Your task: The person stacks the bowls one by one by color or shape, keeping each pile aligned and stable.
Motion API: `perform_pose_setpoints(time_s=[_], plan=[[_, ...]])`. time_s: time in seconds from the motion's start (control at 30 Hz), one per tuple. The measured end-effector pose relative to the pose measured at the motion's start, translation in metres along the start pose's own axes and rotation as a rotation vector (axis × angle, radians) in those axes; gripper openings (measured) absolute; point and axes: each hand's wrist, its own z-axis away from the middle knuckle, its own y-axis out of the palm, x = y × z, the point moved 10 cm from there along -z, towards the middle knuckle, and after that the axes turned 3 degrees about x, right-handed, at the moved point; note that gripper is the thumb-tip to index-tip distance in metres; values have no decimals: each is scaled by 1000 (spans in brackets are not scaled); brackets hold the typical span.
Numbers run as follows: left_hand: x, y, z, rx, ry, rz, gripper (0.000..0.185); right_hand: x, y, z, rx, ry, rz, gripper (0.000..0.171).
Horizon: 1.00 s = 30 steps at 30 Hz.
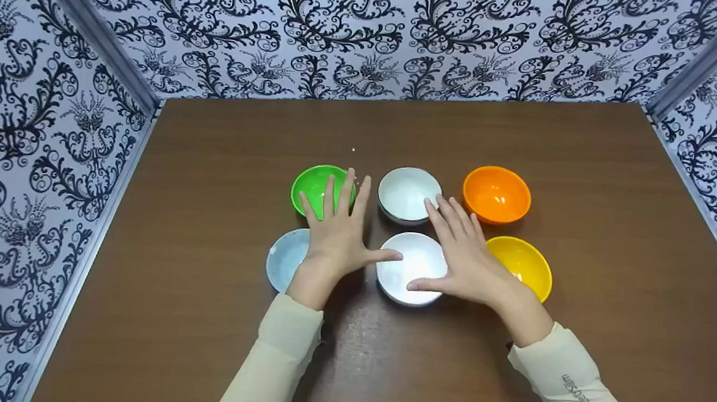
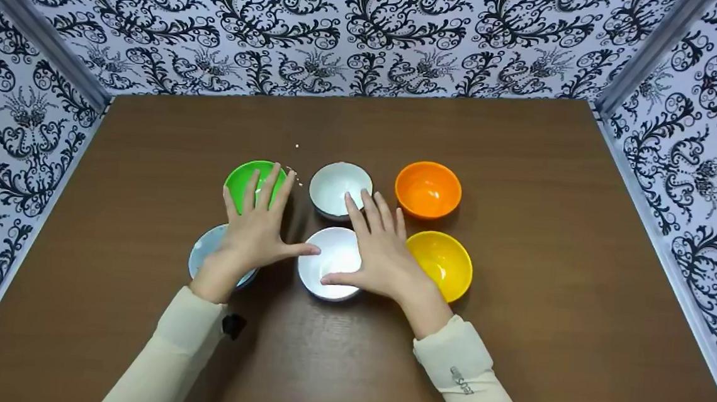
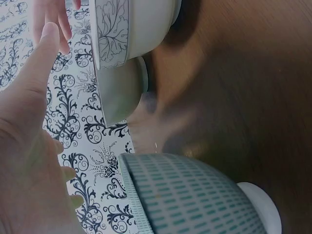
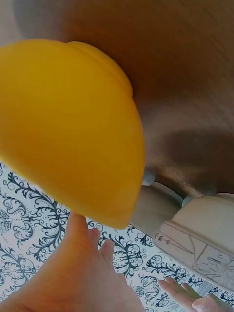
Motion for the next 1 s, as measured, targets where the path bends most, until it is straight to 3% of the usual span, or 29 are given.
perform_pose_setpoints(time_s=[0.63,1.0], plan=[[1,4,0,3,-4,-5,131,2,17,8,51,30,-125,130],[1,5,2,1,-3,-4,131,5,20,12,19,35,-108,130]])
